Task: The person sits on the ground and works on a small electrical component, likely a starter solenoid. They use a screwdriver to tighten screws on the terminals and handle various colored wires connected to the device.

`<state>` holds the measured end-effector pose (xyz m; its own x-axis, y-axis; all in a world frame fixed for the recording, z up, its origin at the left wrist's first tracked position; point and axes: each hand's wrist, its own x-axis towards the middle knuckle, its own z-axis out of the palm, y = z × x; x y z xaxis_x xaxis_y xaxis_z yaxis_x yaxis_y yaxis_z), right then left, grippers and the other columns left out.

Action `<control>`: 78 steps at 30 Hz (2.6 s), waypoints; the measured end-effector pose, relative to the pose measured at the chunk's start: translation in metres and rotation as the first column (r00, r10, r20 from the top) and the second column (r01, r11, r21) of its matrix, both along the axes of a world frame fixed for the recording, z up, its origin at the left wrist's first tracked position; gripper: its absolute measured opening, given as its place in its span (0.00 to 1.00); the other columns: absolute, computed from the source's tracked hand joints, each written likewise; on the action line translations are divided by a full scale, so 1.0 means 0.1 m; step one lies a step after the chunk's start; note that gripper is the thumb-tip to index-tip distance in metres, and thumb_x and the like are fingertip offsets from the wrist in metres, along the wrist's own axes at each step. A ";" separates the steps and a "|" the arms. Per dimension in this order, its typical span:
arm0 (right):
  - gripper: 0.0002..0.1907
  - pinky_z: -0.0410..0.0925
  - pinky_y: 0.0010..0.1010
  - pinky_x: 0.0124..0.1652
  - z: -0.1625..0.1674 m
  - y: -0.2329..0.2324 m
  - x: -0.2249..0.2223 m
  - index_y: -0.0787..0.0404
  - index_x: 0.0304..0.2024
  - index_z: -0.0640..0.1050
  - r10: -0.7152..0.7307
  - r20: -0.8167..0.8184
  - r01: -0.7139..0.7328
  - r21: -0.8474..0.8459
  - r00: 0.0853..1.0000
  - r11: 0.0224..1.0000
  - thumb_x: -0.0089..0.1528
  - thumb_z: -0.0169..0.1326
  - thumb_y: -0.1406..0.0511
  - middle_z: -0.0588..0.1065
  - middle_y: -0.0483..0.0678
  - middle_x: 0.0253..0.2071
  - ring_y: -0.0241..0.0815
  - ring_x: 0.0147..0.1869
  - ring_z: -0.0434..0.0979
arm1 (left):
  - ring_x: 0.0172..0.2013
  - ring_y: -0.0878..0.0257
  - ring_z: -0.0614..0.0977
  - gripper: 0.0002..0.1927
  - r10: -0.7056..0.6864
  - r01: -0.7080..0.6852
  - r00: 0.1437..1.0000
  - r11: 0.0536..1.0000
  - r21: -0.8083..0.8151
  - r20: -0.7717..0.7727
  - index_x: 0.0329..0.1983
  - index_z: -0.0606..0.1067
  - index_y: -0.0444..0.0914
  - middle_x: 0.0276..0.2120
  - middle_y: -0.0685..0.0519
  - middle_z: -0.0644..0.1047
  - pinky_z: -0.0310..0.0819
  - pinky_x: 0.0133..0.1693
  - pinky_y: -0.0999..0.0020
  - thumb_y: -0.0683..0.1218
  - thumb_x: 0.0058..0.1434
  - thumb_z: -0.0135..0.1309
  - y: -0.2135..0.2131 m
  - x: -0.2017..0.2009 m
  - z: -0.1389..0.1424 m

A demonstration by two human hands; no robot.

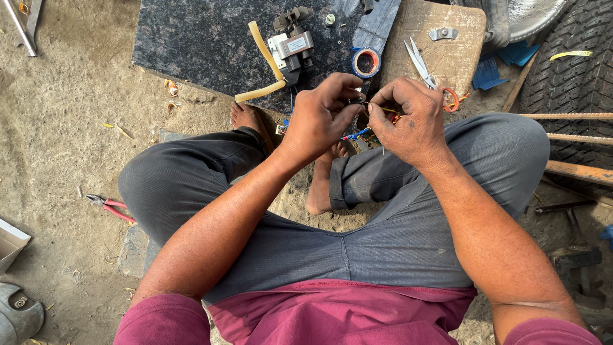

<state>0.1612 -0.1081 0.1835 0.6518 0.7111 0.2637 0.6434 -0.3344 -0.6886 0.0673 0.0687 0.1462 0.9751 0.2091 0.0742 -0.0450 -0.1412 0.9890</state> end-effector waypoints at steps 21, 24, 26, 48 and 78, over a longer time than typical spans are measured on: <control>0.09 0.71 0.34 0.36 -0.01 0.02 0.00 0.64 0.31 0.75 -0.030 -0.001 0.030 -0.084 1.000 0.996 0.58 0.65 0.73 0.78 0.49 0.32 0.43 0.36 0.80 | 0.43 0.50 0.85 0.22 -0.004 -0.018 0.998 0.929 0.369 0.057 0.62 0.69 0.39 0.42 0.46 0.80 0.81 0.41 0.57 0.43 0.66 0.60 -0.04 -0.06 0.14; 0.09 0.72 0.34 0.36 -0.02 0.02 0.00 0.64 0.31 0.75 -0.031 0.008 0.032 -0.077 0.999 0.997 0.58 0.65 0.73 0.78 0.49 0.32 0.44 0.36 0.80 | 0.42 0.50 0.85 0.22 -0.006 -0.016 0.998 0.924 0.381 0.058 0.62 0.69 0.39 0.43 0.46 0.80 0.82 0.41 0.57 0.44 0.67 0.60 -0.04 -0.05 0.14; 0.10 0.72 0.34 0.36 -0.02 0.02 0.00 0.64 0.31 0.75 -0.032 0.009 0.033 -0.081 0.999 0.996 0.58 0.65 0.73 0.78 0.49 0.32 0.44 0.36 0.81 | 0.42 0.49 0.85 0.22 -0.012 -0.010 0.998 0.922 0.387 0.054 0.62 0.69 0.39 0.43 0.46 0.80 0.82 0.40 0.57 0.44 0.67 0.59 -0.05 -0.05 0.14; 0.04 0.71 0.25 0.36 0.02 -0.05 0.04 0.66 0.36 0.79 -0.045 -0.163 0.047 0.013 0.986 0.999 0.63 0.63 0.74 0.79 0.48 0.36 0.34 0.37 0.80 | 0.48 0.61 0.88 0.22 -0.098 0.095 0.991 0.995 0.036 0.093 0.59 0.72 0.36 0.49 0.49 0.81 0.87 0.49 0.69 0.37 0.63 0.64 0.04 0.00 0.13; 0.05 0.78 0.23 0.45 -0.08 -0.05 0.08 0.67 0.45 0.80 -0.021 -0.522 0.084 0.097 0.853 0.992 0.67 0.60 0.74 0.81 0.49 0.40 0.32 0.44 0.84 | 0.51 0.62 0.86 0.16 -0.074 0.084 0.996 0.922 -0.378 0.041 0.55 0.76 0.32 0.48 0.47 0.82 0.85 0.56 0.65 0.39 0.66 0.64 0.08 0.01 -0.10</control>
<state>0.1695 -0.1133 0.1757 0.7516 0.6579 -0.0475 0.1656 -0.2578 -0.9519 0.0680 0.0763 0.1357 0.9884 0.1488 0.0296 -0.0665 0.2494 0.9661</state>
